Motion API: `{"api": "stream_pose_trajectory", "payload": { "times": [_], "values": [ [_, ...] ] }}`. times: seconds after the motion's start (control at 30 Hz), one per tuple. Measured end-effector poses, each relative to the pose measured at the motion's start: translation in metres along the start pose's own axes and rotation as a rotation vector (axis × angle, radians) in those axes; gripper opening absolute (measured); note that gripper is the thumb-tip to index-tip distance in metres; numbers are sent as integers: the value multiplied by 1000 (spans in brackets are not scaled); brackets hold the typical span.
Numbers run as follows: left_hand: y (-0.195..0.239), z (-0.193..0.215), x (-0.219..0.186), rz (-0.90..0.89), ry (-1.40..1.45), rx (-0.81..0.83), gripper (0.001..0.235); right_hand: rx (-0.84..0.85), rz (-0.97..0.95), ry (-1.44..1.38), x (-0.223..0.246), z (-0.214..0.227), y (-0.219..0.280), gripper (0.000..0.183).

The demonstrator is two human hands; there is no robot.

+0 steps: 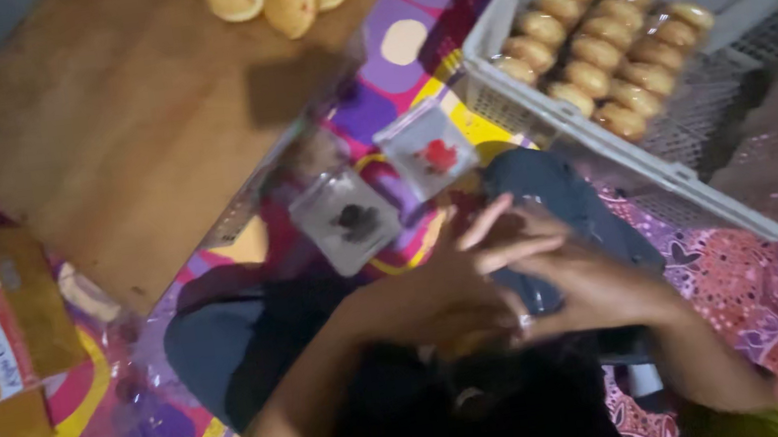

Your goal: The person sits on the floor and repeatedly picks up small round buns from a wooden board. They place each bun into a clear plastic bag and then arrange the packaged buns into a white plastic crate.

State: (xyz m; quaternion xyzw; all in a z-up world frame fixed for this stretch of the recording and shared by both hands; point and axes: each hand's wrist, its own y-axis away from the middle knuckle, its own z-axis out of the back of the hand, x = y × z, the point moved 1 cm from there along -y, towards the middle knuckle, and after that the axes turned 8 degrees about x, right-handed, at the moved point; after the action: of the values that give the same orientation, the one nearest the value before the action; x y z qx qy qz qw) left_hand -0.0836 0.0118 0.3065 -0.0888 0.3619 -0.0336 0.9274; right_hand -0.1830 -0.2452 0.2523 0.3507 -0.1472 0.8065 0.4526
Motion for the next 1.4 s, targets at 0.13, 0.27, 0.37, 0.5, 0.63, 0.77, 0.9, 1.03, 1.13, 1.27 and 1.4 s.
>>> {"api": "stream_pose_trajectory", "payload": {
  "times": [0.13,0.27,0.37,0.5,0.63,0.77,0.9,1.03,1.13,1.27,1.4],
  "values": [
    [-38,-26,39,-120,546,-252,31,118,-109,-623,3,-10,-5,45],
    [-53,-88,33,132,784,-737,46,-631,-223,-1199,-18,-44,7,42],
    [-73,-126,37,328,1137,-975,35,-948,-362,-1492,-43,-77,23,30],
    [-81,-125,57,560,507,-1079,22,-1112,-345,-1364,-71,-64,37,31],
    [-56,-138,72,578,299,-950,13,-999,-413,-740,-76,-60,57,17],
    [-32,-182,88,887,653,-816,14,-897,-798,-865,-92,-109,72,12],
    [-17,-193,105,1046,1349,-658,25,-838,-714,-1016,-120,-136,80,21],
    [-24,-176,90,966,1454,-397,31,-754,-726,-1320,-121,-139,100,50],
    [-34,-175,61,851,1552,-145,46,-601,-633,-1466,-96,-118,121,59],
    [-18,-174,44,580,1350,197,72,-760,-461,-966,-71,-18,171,58],
    [42,-175,71,684,1185,409,61,-728,-781,-290,-98,94,203,55]
  ]
}}
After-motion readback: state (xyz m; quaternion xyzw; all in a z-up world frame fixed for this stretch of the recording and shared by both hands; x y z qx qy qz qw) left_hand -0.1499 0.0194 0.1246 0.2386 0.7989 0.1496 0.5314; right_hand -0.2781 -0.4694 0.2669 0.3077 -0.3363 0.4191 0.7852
